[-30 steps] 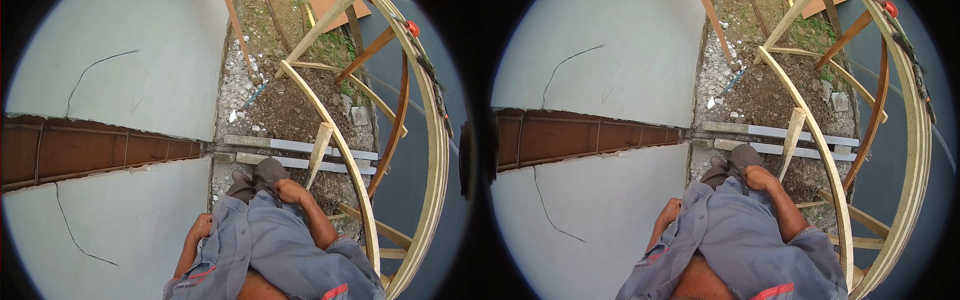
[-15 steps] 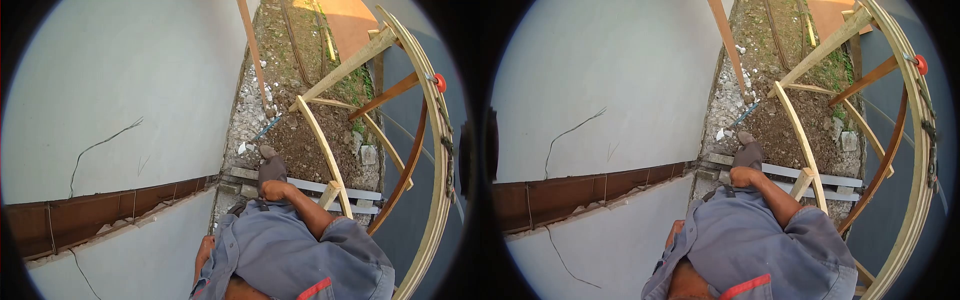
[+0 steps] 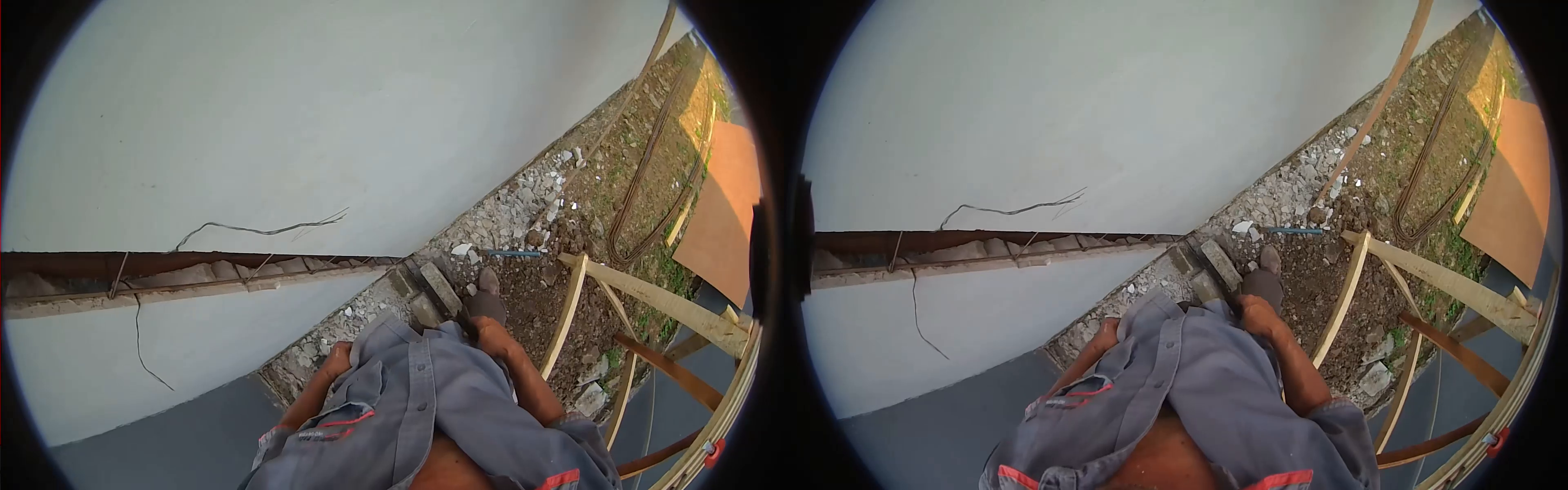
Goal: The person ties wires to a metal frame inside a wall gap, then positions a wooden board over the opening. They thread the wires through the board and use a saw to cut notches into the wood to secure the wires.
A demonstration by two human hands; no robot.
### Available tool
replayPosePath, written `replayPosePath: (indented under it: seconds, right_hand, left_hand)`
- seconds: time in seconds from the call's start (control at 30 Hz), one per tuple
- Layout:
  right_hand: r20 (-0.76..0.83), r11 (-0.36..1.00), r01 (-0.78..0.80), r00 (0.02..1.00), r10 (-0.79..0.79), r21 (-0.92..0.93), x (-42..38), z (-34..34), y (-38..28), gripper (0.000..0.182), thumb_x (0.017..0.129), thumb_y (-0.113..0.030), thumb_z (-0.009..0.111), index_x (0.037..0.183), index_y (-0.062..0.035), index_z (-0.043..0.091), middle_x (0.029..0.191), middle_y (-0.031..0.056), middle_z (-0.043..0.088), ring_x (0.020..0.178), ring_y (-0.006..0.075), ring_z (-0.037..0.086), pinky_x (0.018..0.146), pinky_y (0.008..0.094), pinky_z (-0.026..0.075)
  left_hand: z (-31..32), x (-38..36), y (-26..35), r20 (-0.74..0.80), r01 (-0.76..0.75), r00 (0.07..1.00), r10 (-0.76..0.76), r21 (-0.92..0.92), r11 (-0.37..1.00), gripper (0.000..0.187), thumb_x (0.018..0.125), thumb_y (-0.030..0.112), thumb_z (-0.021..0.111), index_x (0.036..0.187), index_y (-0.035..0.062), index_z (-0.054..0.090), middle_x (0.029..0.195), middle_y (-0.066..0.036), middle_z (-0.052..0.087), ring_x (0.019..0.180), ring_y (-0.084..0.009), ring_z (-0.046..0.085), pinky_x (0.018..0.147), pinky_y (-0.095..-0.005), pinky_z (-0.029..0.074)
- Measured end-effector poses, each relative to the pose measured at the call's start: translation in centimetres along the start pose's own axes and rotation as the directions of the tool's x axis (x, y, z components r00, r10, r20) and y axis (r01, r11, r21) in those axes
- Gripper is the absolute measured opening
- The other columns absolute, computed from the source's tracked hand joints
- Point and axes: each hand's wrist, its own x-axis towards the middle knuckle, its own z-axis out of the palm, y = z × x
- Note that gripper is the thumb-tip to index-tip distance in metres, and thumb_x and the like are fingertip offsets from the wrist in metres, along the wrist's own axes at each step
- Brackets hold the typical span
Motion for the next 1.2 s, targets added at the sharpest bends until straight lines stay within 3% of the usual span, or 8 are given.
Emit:
replayPosePath:
  seconds: [0.13,0.37,0.57,0.63,0.73,0.83,0.93,1.2]
  right_hand:
    - [0.096,0.993,0.04,0.995,-0.029,-0.113,0.7,2.9,-2.2,0.024,0.089,-0.017,0.061,0.099,0.0024,0.07,0.098,0.0293,0.069,0.097,0.0453,0.066,0.085,0.0483,0.051]
    - [0.291,0.995,0.034,0.957,-0.005,-0.092,1.2,8.9,-4.9,0.023,0.087,-0.018,0.062,0.098,0.0003,0.071,0.097,0.0262,0.07,0.095,0.0444,0.067,0.084,0.0467,0.052]
    - [0.15,0.978,0.156,0.979,-0.135,-0.138,4.6,8.9,-5.4,0.021,0.084,-0.014,0.065,0.099,0.001,0.07,0.095,0.0246,0.071,0.092,0.044,0.067,0.081,0.0477,0.053]
    - [0.11,0.975,0.167,0.982,-0.152,-0.146,7.7,8.3,-5.3,0.021,0.085,-0.013,0.065,0.101,0.0012,0.069,0.094,0.0233,0.071,0.091,0.0412,0.068,0.081,0.045,0.053]
    - [-0.046,0.962,0.244,0.967,-0.251,-0.124,13.3,7.8,-6.5,0.023,0.088,-0.015,0.068,0.105,0.0005,0.068,0.092,0.0221,0.071,0.088,0.0394,0.069,0.079,0.044,0.054]
    - [-0.213,0.897,0.424,0.871,-0.442,-0.125,17.7,6.6,-9.5,0.022,0.091,-0.017,0.07,0.105,-0.0006,0.068,0.091,0.0209,0.07,0.086,0.039,0.069,0.077,0.0449,0.053]
    - [-0.26,0.804,0.585,0.763,-0.591,-0.111,20.6,5.9,-12.1,0.017,0.093,-0.015,0.069,0.1,-0.0004,0.068,0.094,0.0186,0.07,0.085,0.0368,0.069,0.075,0.0434,0.054]
    - [-0.006,0.598,0.748,0.623,-0.782,-0.289,25.4,4.7,-12.9,0.012,0.091,-0.013,0.07,0.095,-0.0023,0.069,0.086,0.0153,0.07,0.078,0.0359,0.068,0.07,0.0427,0.054]
  left_hand:
    - [2.7,-1.3,-4.4,0.03,0.114,0.993,-0.114,-0.003,0.993,0.034,0.074,0.026,0.074,0.094,-0.0021,0.073,0.086,-0.028,0.069,0.079,-0.0386,0.071,0.072,-0.0436,0.053]
    - [3.5,-7.6,-9.4,-0.087,0.067,0.993,-0.08,-0.15,0.986,0.029,0.072,0.023,0.072,0.081,-0.0037,0.069,0.073,-0.026,0.064,0.064,-0.0371,0.065,0.062,-0.0425,0.049]
    - [4.1,-4.4,-11.8,-0.017,0.021,1.0,-0.02,0.054,0.998,0.019,0.072,0.014,0.073,0.084,-0.0006,0.07,0.08,-0.024,0.067,0.073,-0.0397,0.065,0.068,-0.0439,0.051]
    - [1.8,-3.0,-7.3,-0.544,0.019,0.838,-0.024,-0.016,1.0,0.019,0.077,0.01,0.072,0.094,0.0022,0.071,0.103,-0.023,0.069,0.094,-0.0392,0.066,0.087,-0.0456,0.051]
    - [-2.6,-1.5,-4.7,-0.781,-0.025,0.503,0.369,0.414,0.91,0.036,0.084,0.01,0.07,0.119,0.0051,0.064,0.142,-0.022,0.054,0.134,-0.0427,0.047,0.113,-0.0572,0.032]
    - [-5.9,-1.2,-4.3,-0.807,0.083,0.277,0.522,0.561,0.824,0.061,0.089,0.014,0.068,0.146,0.0089,0.047,0.16,-0.025,0.034,0.151,-0.0454,0.023,0.119,-0.0637,0.018]
    - [-8.3,-0.9,-5.7,-0.779,0.208,0.174,0.603,0.627,0.75,0.069,0.098,0.024,0.062,0.158,0.0086,0.031,0.165,-0.025,0.022,0.154,-0.0461,0.011,0.12,-0.0643,0.011]
    - [-12.1,2.8,-14.1,-0.605,0.523,0.078,0.793,0.702,0.484,0.074,0.102,0.039,0.054,0.162,0.0097,0.022,0.169,-0.022,0.005,0.156,-0.0397,-0.004,0.121,-0.0601,-0.005]
